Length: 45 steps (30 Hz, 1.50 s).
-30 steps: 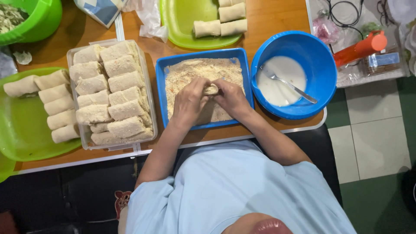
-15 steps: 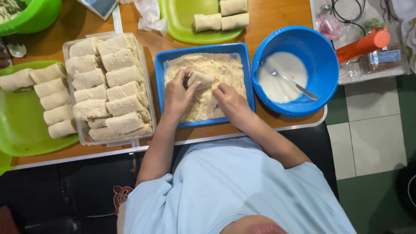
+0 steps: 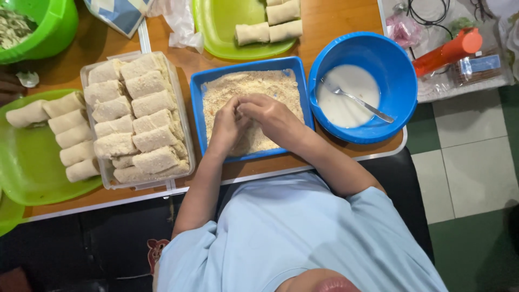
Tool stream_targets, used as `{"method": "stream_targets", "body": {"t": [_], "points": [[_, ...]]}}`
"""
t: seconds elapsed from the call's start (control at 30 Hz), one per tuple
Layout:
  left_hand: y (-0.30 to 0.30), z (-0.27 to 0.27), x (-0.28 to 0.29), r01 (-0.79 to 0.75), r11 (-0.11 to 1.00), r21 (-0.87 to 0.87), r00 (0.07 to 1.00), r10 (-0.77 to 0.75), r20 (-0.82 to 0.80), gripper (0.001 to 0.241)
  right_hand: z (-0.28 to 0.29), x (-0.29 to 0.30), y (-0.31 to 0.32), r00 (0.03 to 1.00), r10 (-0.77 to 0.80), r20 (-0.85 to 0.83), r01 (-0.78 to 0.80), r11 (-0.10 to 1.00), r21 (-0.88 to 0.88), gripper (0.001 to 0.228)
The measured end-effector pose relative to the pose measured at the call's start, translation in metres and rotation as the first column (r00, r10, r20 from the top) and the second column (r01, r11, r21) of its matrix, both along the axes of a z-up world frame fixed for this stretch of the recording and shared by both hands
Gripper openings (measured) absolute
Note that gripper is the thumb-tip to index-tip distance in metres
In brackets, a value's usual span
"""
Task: Dip filled pastries into a liquid batter and then coat them thoroughly with breadcrumbs.
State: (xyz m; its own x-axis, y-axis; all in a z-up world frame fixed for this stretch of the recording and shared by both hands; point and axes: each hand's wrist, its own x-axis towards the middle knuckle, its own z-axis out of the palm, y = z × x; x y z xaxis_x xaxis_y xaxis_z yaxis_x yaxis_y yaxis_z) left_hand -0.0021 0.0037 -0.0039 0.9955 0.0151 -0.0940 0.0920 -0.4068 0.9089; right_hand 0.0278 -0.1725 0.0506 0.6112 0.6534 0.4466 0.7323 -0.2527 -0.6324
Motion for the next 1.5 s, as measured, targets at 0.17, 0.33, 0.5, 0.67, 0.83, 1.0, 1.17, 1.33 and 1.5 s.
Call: {"method": "stream_targets", "body": {"t": [0.17, 0.33, 0.5, 0.67, 0.83, 1.0, 1.17, 1.33, 1.5], "points": [[0.003, 0.005, -0.001, 0.004, 0.996, 0.086, 1.0, -0.003, -0.01, 0.034, -0.017, -0.004, -0.013, 0.986, -0.163, 0.029, 0.165, 0.979, -0.122, 0.035], [0.005, 0.008, -0.003, 0.028, 0.997, 0.072, 0.993, -0.02, -0.12, 0.036, -0.043, -0.006, -0.027, 0.97, -0.243, -0.019, 0.225, 0.921, -0.319, 0.055], [0.004, 0.006, -0.003, -0.058, 0.767, 0.638, 0.956, -0.142, 0.258, 0.052, -0.029, -0.014, -0.023, 0.967, -0.257, 0.0, 0.243, 0.916, -0.318, 0.044], [0.003, 0.003, -0.008, 0.036, 0.812, 0.582, 0.948, -0.212, 0.237, 0.053, -0.02, -0.016, -0.021, 0.975, -0.221, -0.008, 0.213, 0.947, -0.239, 0.04], [0.0, 0.009, -0.005, 0.073, 0.816, 0.574, 0.947, -0.237, 0.216, 0.036, -0.014, -0.01, -0.021, 0.987, -0.158, -0.037, 0.152, 0.979, -0.132, 0.044], [0.006, -0.014, -0.001, 0.02, 0.836, 0.549, 0.954, -0.18, 0.239, 0.029, 0.01, -0.011, -0.021, 0.985, -0.171, 0.026, 0.171, 0.985, 0.019, 0.044], [0.007, 0.026, -0.003, -0.067, 0.92, 0.385, 0.977, -0.017, 0.211, 0.031, -0.016, -0.013, -0.031, 0.947, -0.32, -0.012, 0.32, 0.947, 0.017, 0.023], [0.009, 0.023, -0.002, -0.062, 0.968, 0.244, 0.961, -0.008, 0.275, 0.035, -0.02, -0.017, -0.03, 0.93, -0.359, -0.079, 0.361, 0.932, 0.017, 0.011], [0.006, 0.028, -0.003, 0.017, 0.984, 0.18, 0.99, -0.042, 0.136, 0.036, -0.008, -0.02, -0.033, 0.953, -0.304, 0.012, 0.302, 0.949, 0.084, 0.031]]}}
